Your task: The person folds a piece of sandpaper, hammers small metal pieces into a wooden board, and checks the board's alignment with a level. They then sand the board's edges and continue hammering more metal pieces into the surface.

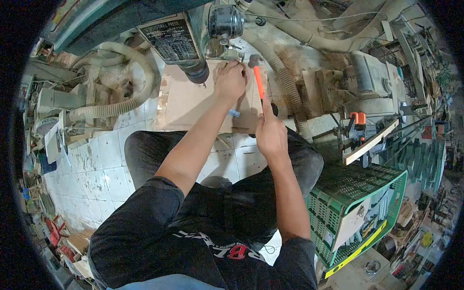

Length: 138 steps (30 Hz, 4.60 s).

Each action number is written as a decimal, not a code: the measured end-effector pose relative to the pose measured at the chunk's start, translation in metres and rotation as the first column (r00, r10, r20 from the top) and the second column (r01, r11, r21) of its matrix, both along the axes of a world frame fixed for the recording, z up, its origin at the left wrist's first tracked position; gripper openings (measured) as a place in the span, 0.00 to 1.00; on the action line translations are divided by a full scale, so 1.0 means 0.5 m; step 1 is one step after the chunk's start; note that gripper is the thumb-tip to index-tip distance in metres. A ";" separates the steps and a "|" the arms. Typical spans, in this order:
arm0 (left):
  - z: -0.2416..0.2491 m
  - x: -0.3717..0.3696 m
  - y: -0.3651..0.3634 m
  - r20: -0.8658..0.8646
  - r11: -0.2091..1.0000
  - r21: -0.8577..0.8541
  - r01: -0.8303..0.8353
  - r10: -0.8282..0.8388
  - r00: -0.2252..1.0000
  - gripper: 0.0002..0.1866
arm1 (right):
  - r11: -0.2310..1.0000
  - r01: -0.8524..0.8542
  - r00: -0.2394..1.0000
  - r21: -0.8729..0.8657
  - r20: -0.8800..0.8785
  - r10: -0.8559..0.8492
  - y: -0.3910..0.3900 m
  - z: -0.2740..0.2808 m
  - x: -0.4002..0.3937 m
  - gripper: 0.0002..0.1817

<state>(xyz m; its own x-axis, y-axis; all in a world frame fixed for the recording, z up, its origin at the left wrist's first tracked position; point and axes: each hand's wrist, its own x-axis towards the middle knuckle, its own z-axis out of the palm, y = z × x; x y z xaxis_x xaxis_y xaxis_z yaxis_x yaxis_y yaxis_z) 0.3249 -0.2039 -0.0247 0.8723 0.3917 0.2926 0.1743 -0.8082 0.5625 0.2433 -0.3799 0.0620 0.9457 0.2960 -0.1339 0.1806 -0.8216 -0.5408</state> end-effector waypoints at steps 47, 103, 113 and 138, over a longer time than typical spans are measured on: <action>0.013 -0.428 0.295 -0.266 0.994 0.016 0.108 -0.100 0.959 0.44 | 0.887 0.124 0.988 0.445 0.024 -0.151 0.033 -0.173 0.041 0.17; 0.077 -0.218 0.240 -0.481 0.921 0.215 0.326 -0.191 0.856 0.42 | 0.942 0.107 0.991 0.319 0.037 -0.125 0.010 -0.083 0.004 0.30; 0.014 -0.300 0.353 -0.323 0.980 0.141 0.139 -0.087 0.942 0.39 | 0.708 0.317 0.940 0.632 -0.311 -0.143 0.044 -0.124 0.034 0.37; -0.018 -0.306 0.357 -0.181 0.991 0.035 0.130 -0.122 0.976 0.39 | 0.671 0.307 0.939 0.675 -0.329 -0.098 0.037 -0.137 0.034 0.36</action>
